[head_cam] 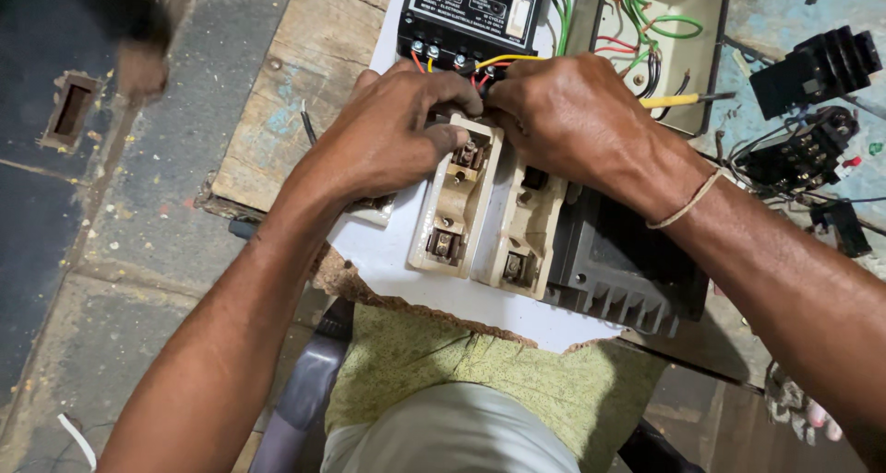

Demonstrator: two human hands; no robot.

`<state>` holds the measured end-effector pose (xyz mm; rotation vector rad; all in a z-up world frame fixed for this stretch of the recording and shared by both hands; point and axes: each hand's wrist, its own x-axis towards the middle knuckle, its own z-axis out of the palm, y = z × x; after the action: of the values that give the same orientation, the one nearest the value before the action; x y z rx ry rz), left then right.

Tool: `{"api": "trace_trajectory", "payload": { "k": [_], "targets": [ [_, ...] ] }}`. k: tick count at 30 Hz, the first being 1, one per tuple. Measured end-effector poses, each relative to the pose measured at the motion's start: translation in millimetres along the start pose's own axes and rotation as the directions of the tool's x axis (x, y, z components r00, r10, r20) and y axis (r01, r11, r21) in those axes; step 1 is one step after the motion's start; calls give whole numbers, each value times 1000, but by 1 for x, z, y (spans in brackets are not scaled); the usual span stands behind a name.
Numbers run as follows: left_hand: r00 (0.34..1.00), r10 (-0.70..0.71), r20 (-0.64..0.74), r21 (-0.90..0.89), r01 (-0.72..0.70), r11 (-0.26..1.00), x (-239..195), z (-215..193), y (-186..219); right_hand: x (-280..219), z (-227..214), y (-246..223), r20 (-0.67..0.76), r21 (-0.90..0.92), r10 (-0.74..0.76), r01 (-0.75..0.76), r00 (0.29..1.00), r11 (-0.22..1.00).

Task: The person wires electrical components on a wooden board, connecting wires to terminals using a screwdriver and by hand.

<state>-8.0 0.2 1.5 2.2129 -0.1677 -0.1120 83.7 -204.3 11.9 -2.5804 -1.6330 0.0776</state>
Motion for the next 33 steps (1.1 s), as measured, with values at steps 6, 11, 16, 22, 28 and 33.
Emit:
{"api": "trace_trajectory", "payload": {
  "k": [6, 11, 16, 22, 28, 33],
  "targets": [
    [985, -173, 18, -228, 173, 958, -3, 5, -2, -5, 0, 1, -101, 47, -13, 18, 995, 999],
    [995, 44, -89, -113, -54, 992, -5, 6, -6, -7, 0, 6, -89, 13, -50, 51, 995, 999],
    [996, 4, -93, -59, -9, 998, -8, 11, -9, -10, -2, 6, -157, 2, -108, 110, 982, 994],
    [974, 146, -171, -2, -148, 989, -14, 13, -11, -17, -4, 0, -189, 24, -57, 63, 980, 998],
    [982, 134, -134, -4, -136, 991, -12, 11, -14, -19, 0, -3, -238, 35, -21, 30, 971, 999],
    [978, 184, -100, -7, -185, 983, -11, 9, -15, -20, 3, 2, -244, 62, -14, 31, 970, 998]
  ]
}}
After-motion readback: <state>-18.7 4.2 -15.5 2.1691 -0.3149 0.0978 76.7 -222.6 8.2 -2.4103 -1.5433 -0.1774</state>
